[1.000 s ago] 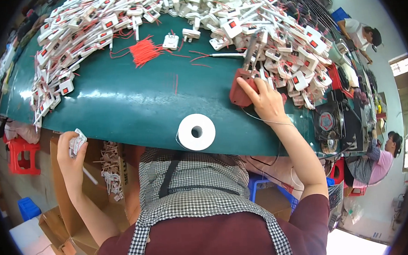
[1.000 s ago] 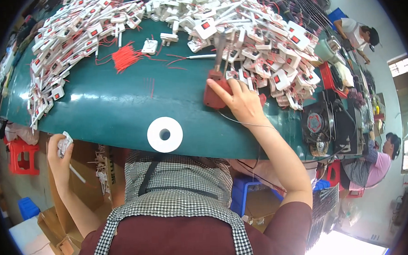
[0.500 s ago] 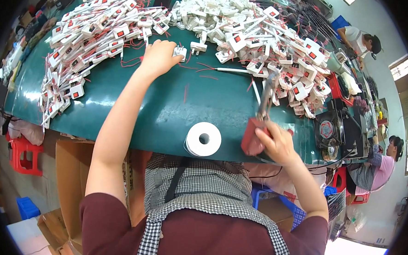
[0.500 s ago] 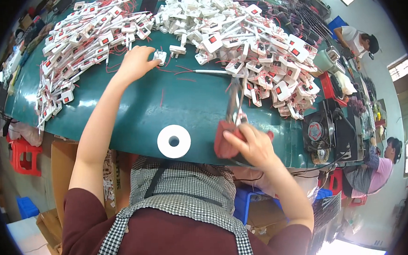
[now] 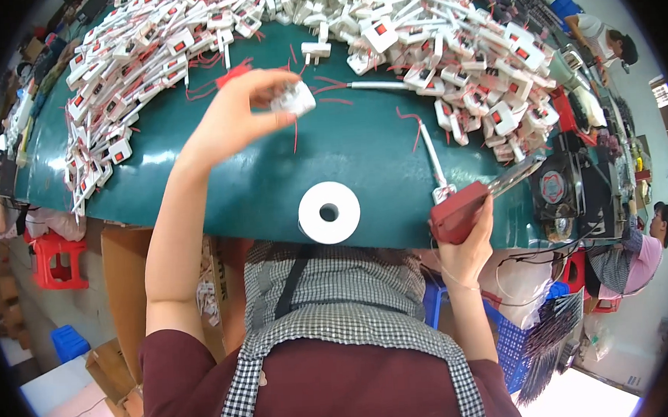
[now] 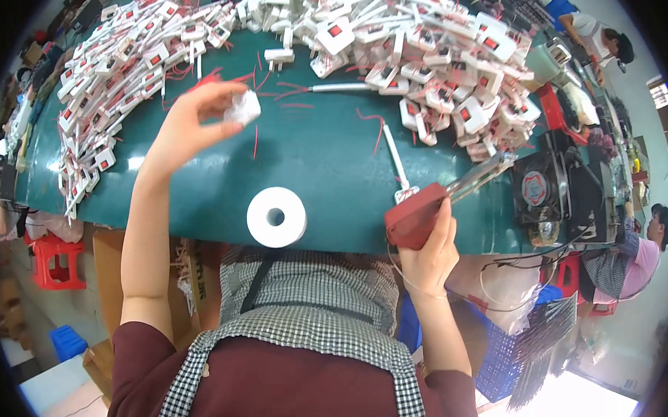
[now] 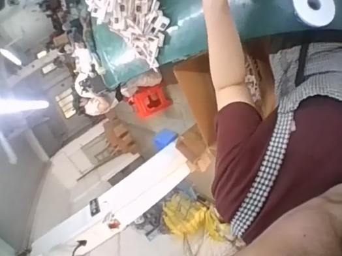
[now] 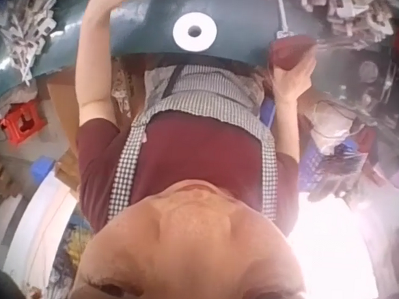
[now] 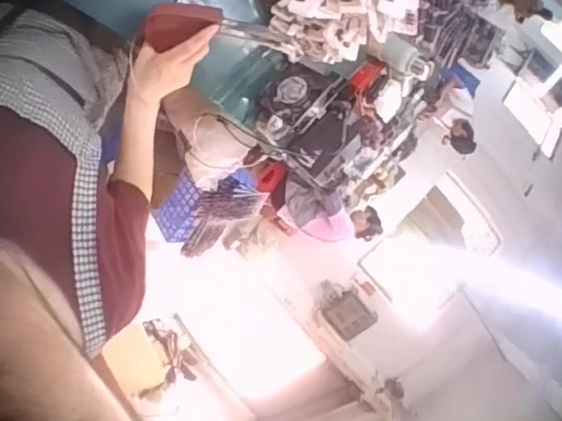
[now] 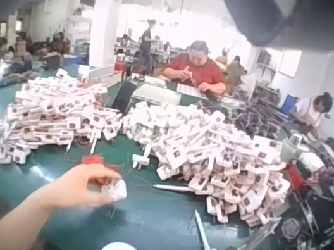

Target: The person places electrical switch components onto a base by hand and solders the wires using a soldering gun.

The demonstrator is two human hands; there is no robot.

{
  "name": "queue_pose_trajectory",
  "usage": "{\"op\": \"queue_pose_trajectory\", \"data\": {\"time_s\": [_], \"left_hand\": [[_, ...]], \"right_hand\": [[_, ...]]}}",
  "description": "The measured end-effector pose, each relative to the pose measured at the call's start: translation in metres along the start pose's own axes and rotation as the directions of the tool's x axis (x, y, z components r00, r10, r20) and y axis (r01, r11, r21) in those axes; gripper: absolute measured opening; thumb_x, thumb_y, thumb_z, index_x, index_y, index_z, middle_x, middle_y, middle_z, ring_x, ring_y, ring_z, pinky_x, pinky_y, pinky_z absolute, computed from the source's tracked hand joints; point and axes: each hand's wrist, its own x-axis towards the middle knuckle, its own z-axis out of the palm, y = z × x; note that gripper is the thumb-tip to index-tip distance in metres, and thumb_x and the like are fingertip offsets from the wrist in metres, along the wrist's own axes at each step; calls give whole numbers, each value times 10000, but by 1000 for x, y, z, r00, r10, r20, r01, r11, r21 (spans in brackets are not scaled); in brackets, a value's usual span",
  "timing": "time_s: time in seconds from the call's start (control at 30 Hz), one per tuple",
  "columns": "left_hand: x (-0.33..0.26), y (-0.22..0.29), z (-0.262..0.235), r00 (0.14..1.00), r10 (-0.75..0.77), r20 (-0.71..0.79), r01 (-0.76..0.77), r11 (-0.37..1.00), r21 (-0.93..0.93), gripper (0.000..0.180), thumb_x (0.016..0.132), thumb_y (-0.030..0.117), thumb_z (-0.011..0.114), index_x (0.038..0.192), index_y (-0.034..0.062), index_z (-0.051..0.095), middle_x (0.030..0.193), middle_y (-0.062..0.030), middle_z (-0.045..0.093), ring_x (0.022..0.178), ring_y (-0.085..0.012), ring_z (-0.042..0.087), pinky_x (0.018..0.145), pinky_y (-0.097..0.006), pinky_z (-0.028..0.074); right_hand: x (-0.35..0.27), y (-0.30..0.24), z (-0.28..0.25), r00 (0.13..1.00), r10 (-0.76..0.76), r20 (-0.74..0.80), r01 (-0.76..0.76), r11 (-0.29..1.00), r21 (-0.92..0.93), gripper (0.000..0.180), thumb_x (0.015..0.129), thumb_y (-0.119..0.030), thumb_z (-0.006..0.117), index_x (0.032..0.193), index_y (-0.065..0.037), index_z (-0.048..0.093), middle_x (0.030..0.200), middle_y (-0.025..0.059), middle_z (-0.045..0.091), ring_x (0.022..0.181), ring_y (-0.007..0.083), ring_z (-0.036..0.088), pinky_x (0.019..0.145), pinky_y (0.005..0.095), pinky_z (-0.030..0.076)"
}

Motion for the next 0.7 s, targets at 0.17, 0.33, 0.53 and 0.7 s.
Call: {"op": "queue_pose_trajectory", "data": {"time_s": [0.17,0.33,0.53,0.7], "left_hand": [[-67,58,25,994,-90,64,99,983,-157,481,727,20,604,1204,-9,555,1050,-70,588,967,-165,564,899,-310,437],[-66,71,30,986,157,54,-164,975,151,363,705,33,653,1060,2,588,984,-124,604,922,-281,555,814,-346,459],[-93,50,52,994,-8,-107,13,999,46,257,798,115,677,1027,5,638,874,-134,645,789,-303,595,730,-351,476],[-108,77,73,948,-195,-253,222,972,82,276,857,145,624,659,-23,530,609,-152,508,545,-277,491,515,-379,357]], "right_hand": [[10,-4,4,985,-133,-108,134,991,2,941,613,-76,793,1402,-5,285,1045,173,547,841,352,609,638,394,529],[18,-6,7,990,-87,-113,92,995,43,917,628,-41,744,1412,-18,270,1054,172,545,868,367,603,652,403,521],[-1,9,13,985,-122,-122,132,988,81,818,654,-17,674,1396,-40,330,1120,199,563,877,388,611,704,426,533],[-12,6,-1,989,-120,-84,126,990,62,873,659,-108,751,1399,-26,296,991,177,552,800,371,602,618,419,513]]}}
